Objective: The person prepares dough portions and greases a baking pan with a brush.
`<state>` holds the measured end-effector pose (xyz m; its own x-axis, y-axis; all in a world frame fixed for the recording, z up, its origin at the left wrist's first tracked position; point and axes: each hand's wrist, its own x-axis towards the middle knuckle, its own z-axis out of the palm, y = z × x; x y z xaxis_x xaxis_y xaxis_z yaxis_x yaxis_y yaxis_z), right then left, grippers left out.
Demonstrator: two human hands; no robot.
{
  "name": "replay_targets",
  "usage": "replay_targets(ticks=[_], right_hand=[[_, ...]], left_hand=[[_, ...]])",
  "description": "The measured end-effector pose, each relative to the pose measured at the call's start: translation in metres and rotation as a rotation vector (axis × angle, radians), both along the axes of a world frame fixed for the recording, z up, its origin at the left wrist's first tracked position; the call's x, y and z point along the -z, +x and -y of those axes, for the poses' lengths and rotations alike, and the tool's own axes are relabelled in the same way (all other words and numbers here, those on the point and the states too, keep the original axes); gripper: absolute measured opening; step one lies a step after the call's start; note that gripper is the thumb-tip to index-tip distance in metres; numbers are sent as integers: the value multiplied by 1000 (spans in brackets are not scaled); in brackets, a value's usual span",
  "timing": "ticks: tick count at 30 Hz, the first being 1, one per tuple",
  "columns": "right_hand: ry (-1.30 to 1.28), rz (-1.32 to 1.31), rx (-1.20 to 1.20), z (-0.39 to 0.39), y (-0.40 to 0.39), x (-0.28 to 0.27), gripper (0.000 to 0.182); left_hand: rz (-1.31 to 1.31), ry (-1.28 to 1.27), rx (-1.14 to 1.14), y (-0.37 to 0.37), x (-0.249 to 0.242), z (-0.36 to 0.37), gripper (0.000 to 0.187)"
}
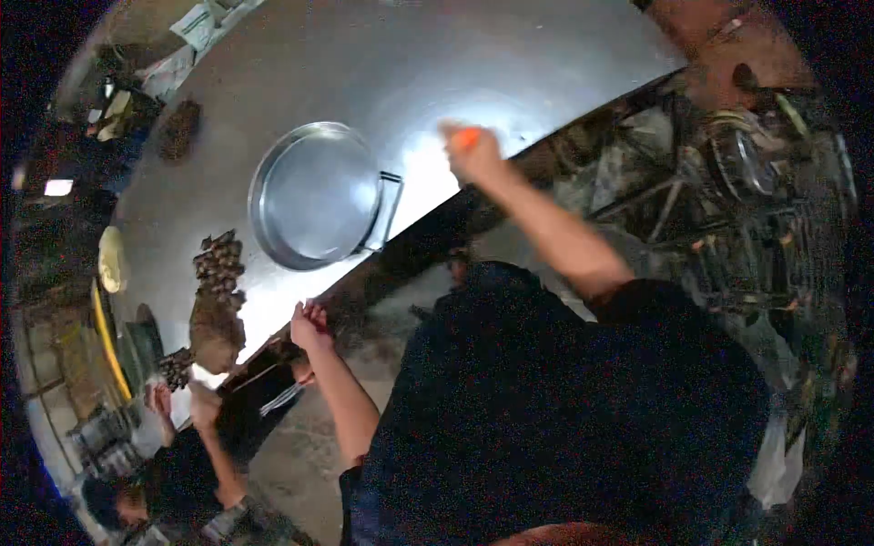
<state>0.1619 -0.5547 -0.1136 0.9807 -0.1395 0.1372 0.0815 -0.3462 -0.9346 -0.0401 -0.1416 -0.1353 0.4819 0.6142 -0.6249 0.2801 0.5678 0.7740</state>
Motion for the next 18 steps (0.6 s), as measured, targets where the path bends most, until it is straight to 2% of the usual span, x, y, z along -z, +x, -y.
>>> replay_targets(ticks=[1, 2, 3, 4, 5, 6, 8, 9, 10, 11, 12, 13, 14, 16, 18], right_hand=[[46, -200, -129, -26, -21, -18, 30], [-119, -72, -374, -33, -44, -38, 32], [36, -109, -392, -20, -35, -26, 32], [195, -142, -413, -2, -23, -13, 31], [-41, -398, -274, 28, -19, -55, 28], [178, -406, -289, 70, -1, -46, 26], [-322, -325, -29, 148, 23, -67, 26], [-428, -227, 245, 187, 35, -53, 32], [-731, -210, 172, 228, 58, -45, 39], [-562, -33, 247, 247, 55, -40, 33], [-973, -67, 276, 262, 71, -27, 32], [-1076, -142, 268, 243, 69, -41, 26], [-1062, -166, 103, 213, 64, -48, 24], [-942, 8, -109, 140, 32, -49, 18], [-852, 160, -394, 84, 11, -18, 18]], left_hand=[[65, -119, -14, -17, 8, 6, 17], [124, -245, -30, -44, 20, 17, 18], [123, -249, -33, -64, 33, 15, 18], [123, -393, 3, -84, 57, 11, 21], [134, -533, 38, -105, 76, 5, 25], [36, -484, 141, -129, 86, 9, 27], [-157, -374, 271, -191, 112, 24, 31], [-219, -374, 230, -228, 124, 31, 31], [-271, -403, 172, -267, 133, 41, 32], [-301, -450, 95, -304, 141, 53, 33], [-302, -495, 13, -332, 146, 65, 33], [-283, -537, -70, -354, 150, 75, 34], [-239, -561, -144, -362, 151, 81, 35], [-124, -529, -218, -341, 159, 84, 37], [-129, -320, -329, -230, 112, 98, 39]])
